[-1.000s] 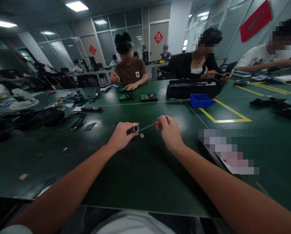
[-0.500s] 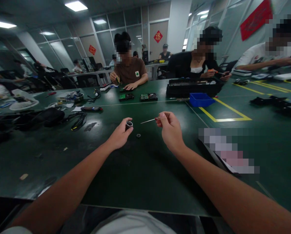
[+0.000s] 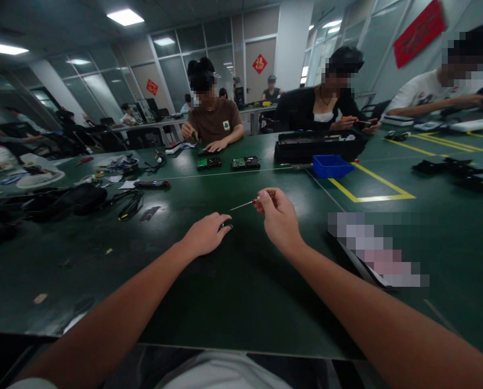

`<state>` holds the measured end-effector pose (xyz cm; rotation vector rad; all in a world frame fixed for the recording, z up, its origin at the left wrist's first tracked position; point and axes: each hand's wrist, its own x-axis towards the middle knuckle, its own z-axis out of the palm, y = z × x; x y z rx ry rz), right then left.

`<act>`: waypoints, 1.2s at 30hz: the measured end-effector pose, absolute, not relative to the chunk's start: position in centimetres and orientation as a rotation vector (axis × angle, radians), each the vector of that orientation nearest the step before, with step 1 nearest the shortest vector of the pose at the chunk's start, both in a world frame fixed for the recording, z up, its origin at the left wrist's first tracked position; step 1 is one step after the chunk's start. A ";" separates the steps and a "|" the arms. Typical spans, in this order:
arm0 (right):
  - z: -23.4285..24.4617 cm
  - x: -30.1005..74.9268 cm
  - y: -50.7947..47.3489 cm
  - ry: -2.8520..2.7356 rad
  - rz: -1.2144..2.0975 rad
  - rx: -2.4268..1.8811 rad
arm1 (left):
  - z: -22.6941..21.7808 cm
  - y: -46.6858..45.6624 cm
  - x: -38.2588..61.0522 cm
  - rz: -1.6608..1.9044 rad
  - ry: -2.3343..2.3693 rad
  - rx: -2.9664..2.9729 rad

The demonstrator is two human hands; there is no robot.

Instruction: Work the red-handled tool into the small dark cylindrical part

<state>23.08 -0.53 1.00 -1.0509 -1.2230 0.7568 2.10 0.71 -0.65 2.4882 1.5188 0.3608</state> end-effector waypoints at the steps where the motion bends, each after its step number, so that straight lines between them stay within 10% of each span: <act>1: 1.1 23.0 -0.6 -1.226 0.756 -1.057 | -0.7 0.8 2.2 0.336 1.526 2.525; 36: 0.8 23.4 -0.1 -1.282 0.762 -1.092 | 6.4 0.4 -15.9 1.679 1.447 0.663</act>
